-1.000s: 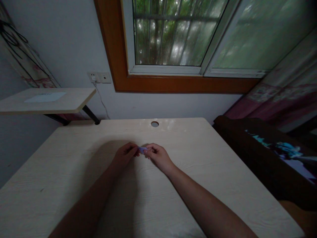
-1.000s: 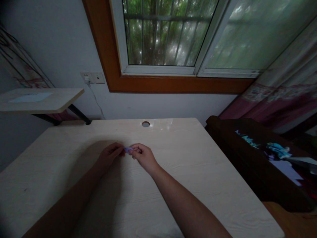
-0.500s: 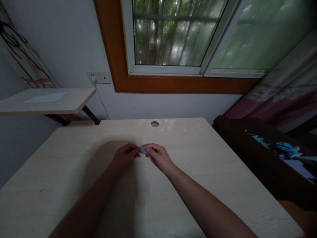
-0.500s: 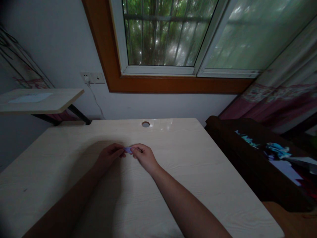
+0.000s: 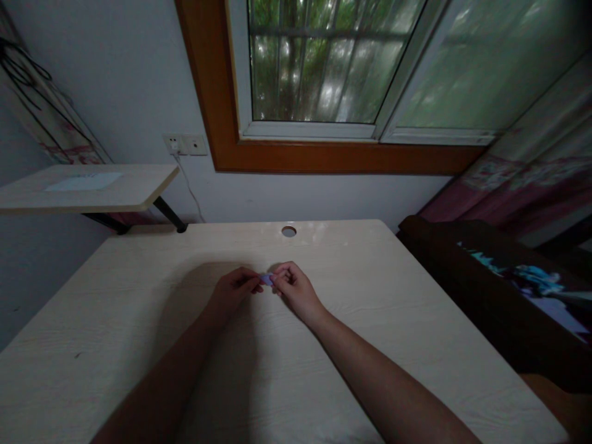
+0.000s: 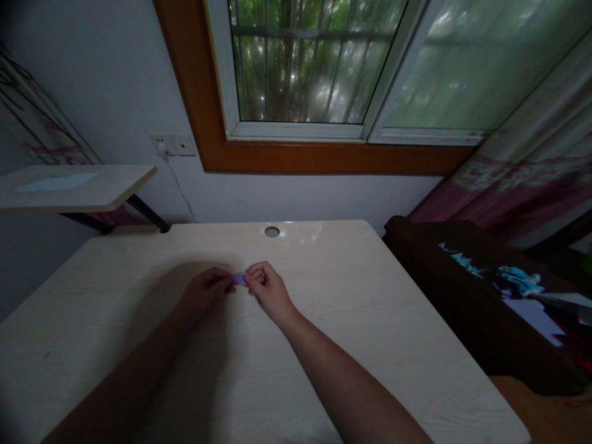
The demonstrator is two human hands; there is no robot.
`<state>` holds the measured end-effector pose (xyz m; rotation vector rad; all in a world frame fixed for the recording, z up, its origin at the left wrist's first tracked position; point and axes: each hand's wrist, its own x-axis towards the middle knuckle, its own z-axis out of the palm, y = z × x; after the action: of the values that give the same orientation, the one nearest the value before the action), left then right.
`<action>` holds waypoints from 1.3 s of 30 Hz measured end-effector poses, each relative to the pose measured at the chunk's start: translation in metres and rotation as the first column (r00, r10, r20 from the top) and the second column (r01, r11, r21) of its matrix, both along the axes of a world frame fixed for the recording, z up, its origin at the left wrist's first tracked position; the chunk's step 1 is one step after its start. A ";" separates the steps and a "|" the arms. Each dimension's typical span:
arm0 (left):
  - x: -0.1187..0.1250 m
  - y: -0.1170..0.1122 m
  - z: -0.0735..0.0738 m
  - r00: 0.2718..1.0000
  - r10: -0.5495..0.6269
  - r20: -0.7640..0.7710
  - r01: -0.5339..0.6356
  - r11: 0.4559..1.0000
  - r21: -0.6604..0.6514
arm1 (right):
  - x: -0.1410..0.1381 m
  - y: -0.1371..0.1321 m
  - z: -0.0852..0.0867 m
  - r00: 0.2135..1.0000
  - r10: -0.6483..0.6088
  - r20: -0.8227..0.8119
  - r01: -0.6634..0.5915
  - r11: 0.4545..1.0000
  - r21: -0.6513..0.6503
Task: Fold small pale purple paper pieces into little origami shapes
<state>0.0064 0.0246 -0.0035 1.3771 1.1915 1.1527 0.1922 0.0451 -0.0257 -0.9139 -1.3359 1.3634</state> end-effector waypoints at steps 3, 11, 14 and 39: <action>0.001 0.000 0.000 1.000 0.004 -0.021 -0.004 1.000 0.018 | 0.000 -0.001 0.000 0.994 -0.057 0.089 0.048 0.994 0.099; 0.002 0.000 -0.005 0.996 -0.008 -0.088 0.010 1.000 0.016 | 0.002 -0.002 0.008 0.974 -0.132 0.185 0.068 0.946 0.316; 0.003 -0.002 -0.003 0.994 -0.007 -0.112 0.010 1.000 0.021 | 0.002 -0.003 0.010 0.973 -0.133 0.188 0.068 0.946 0.318; 0.005 -0.007 0.000 0.938 0.016 -0.346 0.031 0.991 0.130 | 0.002 -0.009 0.012 0.907 -0.266 0.327 0.080 0.870 0.486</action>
<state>0.0118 0.0181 -0.0037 1.7392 1.3715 1.0248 0.1945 0.0360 -0.0137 -0.9674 -1.7336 0.6839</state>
